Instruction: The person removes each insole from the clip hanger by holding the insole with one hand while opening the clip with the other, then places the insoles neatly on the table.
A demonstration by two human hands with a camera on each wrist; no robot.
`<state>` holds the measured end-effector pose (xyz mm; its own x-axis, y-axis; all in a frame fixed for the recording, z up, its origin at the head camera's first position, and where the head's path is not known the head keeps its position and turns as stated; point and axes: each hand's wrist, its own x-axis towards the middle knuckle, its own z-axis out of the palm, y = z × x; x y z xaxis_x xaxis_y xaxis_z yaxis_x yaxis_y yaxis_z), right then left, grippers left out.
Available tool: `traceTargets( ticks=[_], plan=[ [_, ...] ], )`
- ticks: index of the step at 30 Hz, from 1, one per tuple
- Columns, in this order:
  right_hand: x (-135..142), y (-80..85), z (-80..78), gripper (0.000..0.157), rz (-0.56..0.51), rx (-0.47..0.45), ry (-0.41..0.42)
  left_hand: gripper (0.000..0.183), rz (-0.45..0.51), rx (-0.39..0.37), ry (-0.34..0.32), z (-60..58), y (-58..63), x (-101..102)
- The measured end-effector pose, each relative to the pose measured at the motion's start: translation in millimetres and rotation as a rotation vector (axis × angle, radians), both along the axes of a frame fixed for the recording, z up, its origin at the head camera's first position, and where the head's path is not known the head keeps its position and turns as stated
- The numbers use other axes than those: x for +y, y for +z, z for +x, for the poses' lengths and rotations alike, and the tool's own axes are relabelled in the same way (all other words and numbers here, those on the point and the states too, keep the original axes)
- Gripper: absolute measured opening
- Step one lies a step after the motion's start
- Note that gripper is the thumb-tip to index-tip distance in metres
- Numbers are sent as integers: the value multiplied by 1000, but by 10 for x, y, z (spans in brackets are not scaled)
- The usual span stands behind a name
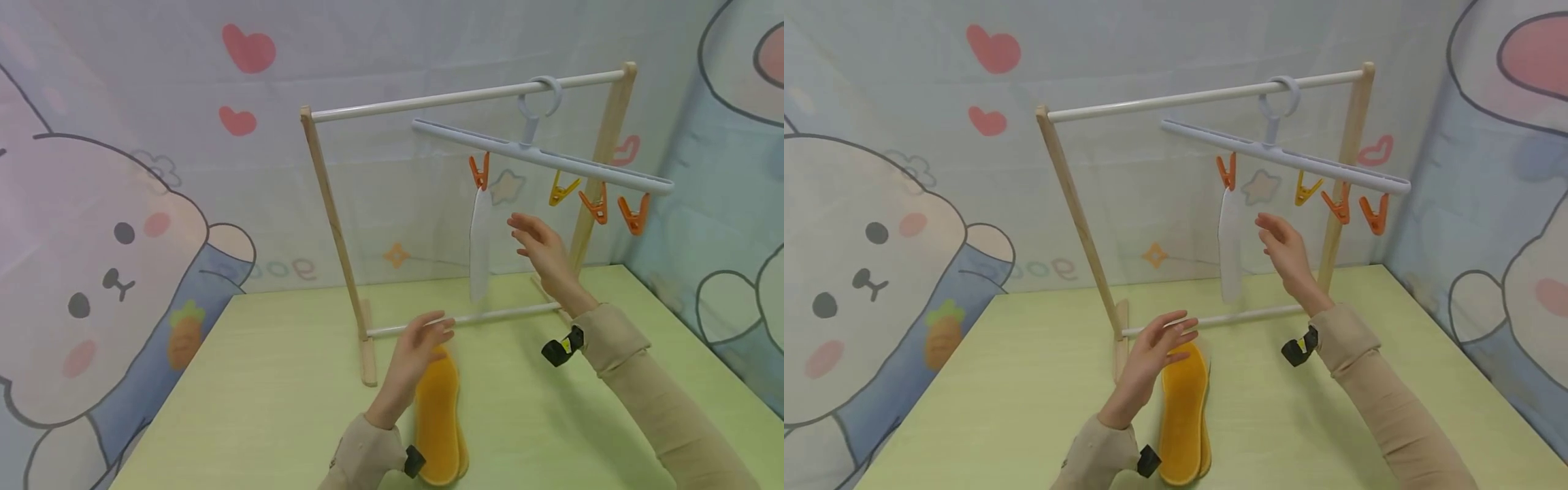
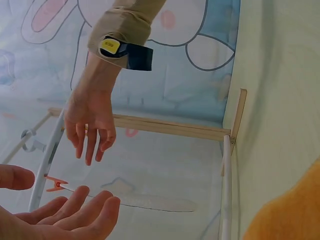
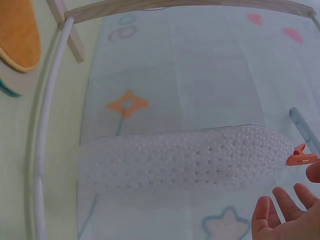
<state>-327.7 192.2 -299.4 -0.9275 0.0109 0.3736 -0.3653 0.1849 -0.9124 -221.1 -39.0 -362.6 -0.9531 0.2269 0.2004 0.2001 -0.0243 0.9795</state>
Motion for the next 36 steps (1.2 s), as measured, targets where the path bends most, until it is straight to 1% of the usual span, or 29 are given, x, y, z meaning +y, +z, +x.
traceTargets(
  ticks=[4,8,13,20,26,28,34,35,36],
  plan=[
    [-71,132,-46,44,26,18,15,34,23,-27,33,-68,-47,21],
    [-118,224,-93,45,40,35,20,34,27,-28,46,-139,-86,30],
    [-164,304,-185,45,57,50,-7,32,3,-27,75,-238,-117,31],
    [-180,370,-357,48,67,45,-24,32,7,-77,94,-328,-175,36],
    [-175,426,-485,49,60,35,-29,33,9,-108,97,-364,-237,37],
    [-181,457,-502,50,60,37,-27,32,0,-98,99,-380,-256,38],
    [-239,555,-578,51,46,31,-30,32,10,-101,86,-276,-134,47],
    [-251,572,-593,51,44,30,-34,32,21,-111,82,-261,-114,49],
    [-263,589,-607,52,43,31,-34,32,25,-112,79,-272,-127,49]
  ],
)
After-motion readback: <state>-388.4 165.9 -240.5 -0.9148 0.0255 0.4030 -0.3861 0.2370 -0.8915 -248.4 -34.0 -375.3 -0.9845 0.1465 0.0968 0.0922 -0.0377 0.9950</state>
